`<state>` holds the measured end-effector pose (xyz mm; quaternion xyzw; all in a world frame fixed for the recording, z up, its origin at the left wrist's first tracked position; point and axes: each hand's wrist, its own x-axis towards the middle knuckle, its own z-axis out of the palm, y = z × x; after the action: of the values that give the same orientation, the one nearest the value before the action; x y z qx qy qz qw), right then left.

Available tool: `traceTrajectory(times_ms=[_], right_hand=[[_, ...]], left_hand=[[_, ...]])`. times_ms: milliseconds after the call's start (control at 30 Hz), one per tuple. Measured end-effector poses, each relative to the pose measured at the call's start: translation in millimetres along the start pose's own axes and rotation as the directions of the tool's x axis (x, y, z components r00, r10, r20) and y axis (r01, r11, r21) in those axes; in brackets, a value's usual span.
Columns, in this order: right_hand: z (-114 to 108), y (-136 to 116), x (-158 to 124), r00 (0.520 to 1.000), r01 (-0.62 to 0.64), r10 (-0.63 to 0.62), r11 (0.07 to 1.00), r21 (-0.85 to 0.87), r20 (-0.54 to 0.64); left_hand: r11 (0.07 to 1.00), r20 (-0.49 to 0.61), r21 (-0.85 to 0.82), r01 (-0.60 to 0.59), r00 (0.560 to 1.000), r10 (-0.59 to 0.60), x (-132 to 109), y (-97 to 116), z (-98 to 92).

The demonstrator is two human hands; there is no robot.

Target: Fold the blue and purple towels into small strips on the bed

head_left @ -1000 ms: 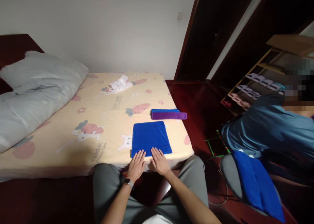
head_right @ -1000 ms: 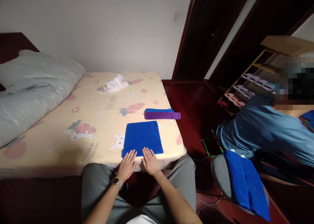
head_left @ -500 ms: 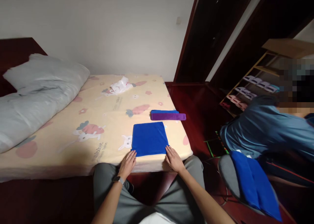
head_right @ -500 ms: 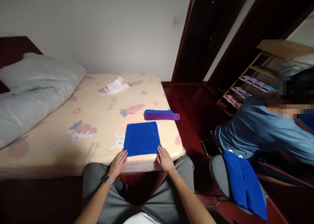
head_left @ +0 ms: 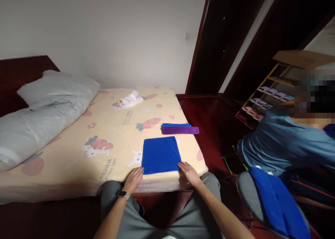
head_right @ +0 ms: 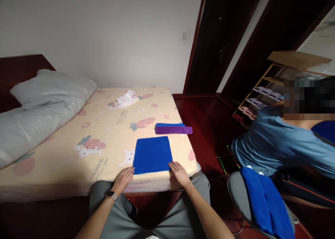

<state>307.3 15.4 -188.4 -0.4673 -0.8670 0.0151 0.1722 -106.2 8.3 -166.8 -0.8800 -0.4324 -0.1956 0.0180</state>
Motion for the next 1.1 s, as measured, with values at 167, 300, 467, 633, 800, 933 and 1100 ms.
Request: traceTrajectory(times_ms=[167, 300, 467, 633, 800, 933, 1100], right_hand=[[-6.8, -5.2, -29.1, 0.999, 0.008, -0.01, 0.999, 0.043, 0.035], [-10.3, -10.8, -38.5, 0.997, -0.069, 0.064, 0.989, 0.127, 0.047], [-11.0, -11.6, -28.2, 0.981, -0.187, 0.191, 0.933, 0.309, 0.017], [-1.9, -6.6, -14.1, 0.919, -0.333, 0.393, 0.801, 0.497, -0.017], [4.3, -3.9, -2.3, 0.854, -0.433, 0.52, 0.709, 0.557, 0.002], [-5.2, -0.3, 4.6, 0.856, -0.453, 0.516, 0.727, 0.516, 0.023], [-18.8, 5.1, 8.0, 0.858, -0.514, 0.498, 0.826, 0.23, 0.127]], left_hand=[[0.996, 0.061, -0.043, -0.074, 0.995, 0.076, -12.1, 2.9, -0.8], [0.999, 0.057, -0.03, -0.027, 0.998, 0.029, -12.5, 4.9, 0.1], [0.977, 0.014, -0.169, 0.126, 0.992, -0.125, -6.9, 7.9, 0.9], [0.83, -0.008, -0.404, 0.384, 0.906, -0.423, -2.5, 11.1, 11.9], [0.791, -0.12, -0.346, 0.505, 0.812, -0.571, 7.6, 12.3, 33.7], [0.788, -0.188, -0.269, 0.554, 0.772, -0.607, 13.0, 9.4, 43.5], [0.829, -0.179, -0.183, 0.529, 0.811, -0.557, 10.5, 6.2, 40.3]])
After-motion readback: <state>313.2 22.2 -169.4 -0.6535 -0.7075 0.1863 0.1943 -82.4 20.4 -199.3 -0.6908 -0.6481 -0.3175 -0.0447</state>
